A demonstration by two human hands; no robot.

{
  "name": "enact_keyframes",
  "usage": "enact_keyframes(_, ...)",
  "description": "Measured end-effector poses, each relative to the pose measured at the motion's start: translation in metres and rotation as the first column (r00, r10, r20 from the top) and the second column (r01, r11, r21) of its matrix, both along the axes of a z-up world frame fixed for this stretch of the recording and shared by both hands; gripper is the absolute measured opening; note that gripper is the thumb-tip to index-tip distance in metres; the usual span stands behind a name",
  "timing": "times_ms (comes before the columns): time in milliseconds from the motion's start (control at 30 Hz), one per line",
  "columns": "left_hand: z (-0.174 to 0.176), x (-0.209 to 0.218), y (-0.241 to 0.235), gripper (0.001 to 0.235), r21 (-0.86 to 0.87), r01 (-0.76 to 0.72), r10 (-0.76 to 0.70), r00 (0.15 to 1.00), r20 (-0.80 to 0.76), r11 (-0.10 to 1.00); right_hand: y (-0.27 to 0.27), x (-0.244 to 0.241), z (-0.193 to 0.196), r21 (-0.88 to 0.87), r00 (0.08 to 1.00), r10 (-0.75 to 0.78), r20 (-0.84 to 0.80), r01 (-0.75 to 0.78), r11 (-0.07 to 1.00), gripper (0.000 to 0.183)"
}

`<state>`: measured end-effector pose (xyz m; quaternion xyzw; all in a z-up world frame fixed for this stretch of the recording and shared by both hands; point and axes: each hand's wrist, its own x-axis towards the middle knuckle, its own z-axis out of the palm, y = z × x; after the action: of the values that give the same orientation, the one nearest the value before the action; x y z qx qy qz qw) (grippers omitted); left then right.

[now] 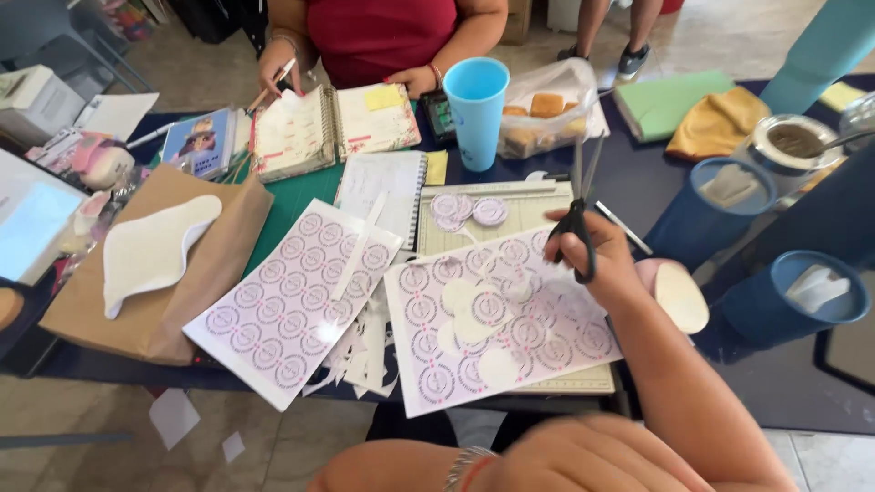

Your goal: Cutting out circular stickers from a printed sheet using scissors

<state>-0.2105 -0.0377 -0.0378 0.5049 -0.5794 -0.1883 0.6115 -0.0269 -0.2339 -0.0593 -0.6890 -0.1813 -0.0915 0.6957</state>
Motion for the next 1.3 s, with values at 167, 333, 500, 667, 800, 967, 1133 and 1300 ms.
enact_keyframes(167,0.111,0.052,0.007,0.08,-0.201,-0.413,0.459,0.813,0.358,0.888,-0.018,0.001,0.005,0.405,0.773,0.631,-0.073,-0.555,0.727,0.08)
enact_keyframes(333,0.07,0.108,0.027,0.055,-0.156,-0.84,0.849,0.488,0.2,0.52,-0.007,-0.001,-0.001,0.33,0.648,0.759,0.07,-0.733,0.595,0.091)
enact_keyframes(500,0.01,0.153,0.069,0.028,-0.036,-0.942,0.839,0.278,0.467,0.333,-0.02,0.004,-0.028,0.423,0.619,0.785,-0.02,-0.707,0.567,0.113)
enact_keyframes(667,-0.001,0.143,0.047,0.074,0.11,-0.662,0.658,0.683,-0.316,0.741,-0.011,-0.001,-0.019,0.35,0.48,0.877,0.033,-0.827,0.439,0.115)
enact_keyframes(800,0.011,0.139,0.017,0.07,0.027,-0.539,0.397,0.585,-0.707,0.842,-0.004,-0.001,-0.013,0.3,0.383,0.924,-0.012,-0.88,0.369,0.113)
enact_keyframes(967,0.007,0.146,0.023,0.034,0.043,-0.662,0.506,0.527,-0.683,0.748,-0.005,-0.005,-0.001,0.266,0.409,0.911,-0.055,-0.873,0.409,0.108)
enact_keyframes(1133,-0.006,0.15,0.056,0.017,0.231,-0.931,0.754,0.365,0.546,0.284,-0.014,-0.003,-0.006,0.292,0.574,0.819,0.013,-0.786,0.546,0.109)
enact_keyframes(1300,-0.009,0.14,0.06,0.048,0.493,-0.852,0.573,0.496,0.652,0.177,-0.015,0.001,-0.009,0.312,0.67,0.743,0.007,-0.707,0.635,0.111)
